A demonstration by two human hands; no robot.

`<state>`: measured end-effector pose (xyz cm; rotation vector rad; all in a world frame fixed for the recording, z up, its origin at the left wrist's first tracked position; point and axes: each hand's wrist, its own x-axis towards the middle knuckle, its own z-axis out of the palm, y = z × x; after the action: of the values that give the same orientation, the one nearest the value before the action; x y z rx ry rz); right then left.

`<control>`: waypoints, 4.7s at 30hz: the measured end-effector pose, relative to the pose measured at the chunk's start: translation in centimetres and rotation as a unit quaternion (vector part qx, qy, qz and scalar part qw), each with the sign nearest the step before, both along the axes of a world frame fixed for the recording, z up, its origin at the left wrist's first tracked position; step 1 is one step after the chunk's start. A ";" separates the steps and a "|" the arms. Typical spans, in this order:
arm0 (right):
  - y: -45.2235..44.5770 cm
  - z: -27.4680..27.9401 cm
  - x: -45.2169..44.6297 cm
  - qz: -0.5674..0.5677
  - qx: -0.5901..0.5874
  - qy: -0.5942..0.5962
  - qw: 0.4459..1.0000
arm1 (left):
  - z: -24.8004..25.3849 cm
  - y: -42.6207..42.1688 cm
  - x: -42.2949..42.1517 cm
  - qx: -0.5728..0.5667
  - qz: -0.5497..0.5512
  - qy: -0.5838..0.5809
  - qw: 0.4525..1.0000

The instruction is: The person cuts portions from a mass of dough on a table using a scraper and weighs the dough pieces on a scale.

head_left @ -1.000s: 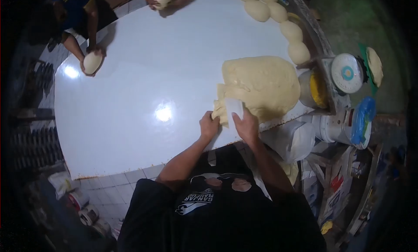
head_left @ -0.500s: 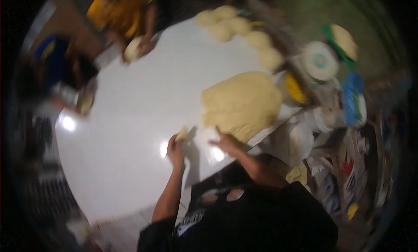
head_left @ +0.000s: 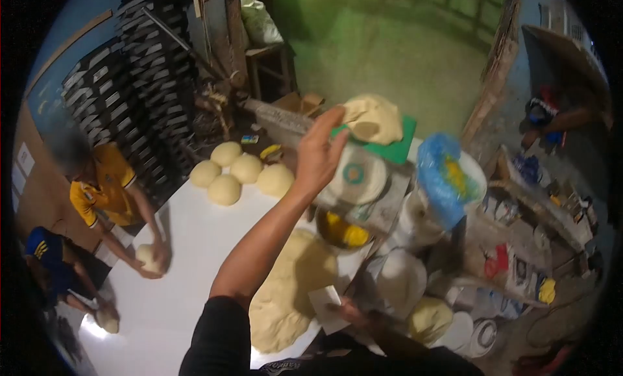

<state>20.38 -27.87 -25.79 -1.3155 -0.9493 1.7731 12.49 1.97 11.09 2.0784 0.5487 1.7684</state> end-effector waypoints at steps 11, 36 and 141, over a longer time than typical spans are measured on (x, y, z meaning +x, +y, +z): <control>0.5 5.0 4.7 -0.058 -0.022 -0.044 0.997 | -2.3 -2.7 1.4 0.127 0.118 0.142 0.974; -10.4 3.2 -14.7 0.179 0.042 -0.248 0.951 | -42.3 -50.2 -43.3 -0.440 0.245 0.410 0.760; -0.3 4.5 1.2 -0.035 0.021 -0.104 0.994 | -23.9 -13.5 -16.1 -0.154 0.111 0.337 0.922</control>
<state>21.54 -28.16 -21.29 -1.5102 -1.0343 1.5763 -3.61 -11.50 -12.82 2.4209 1.2035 0.9199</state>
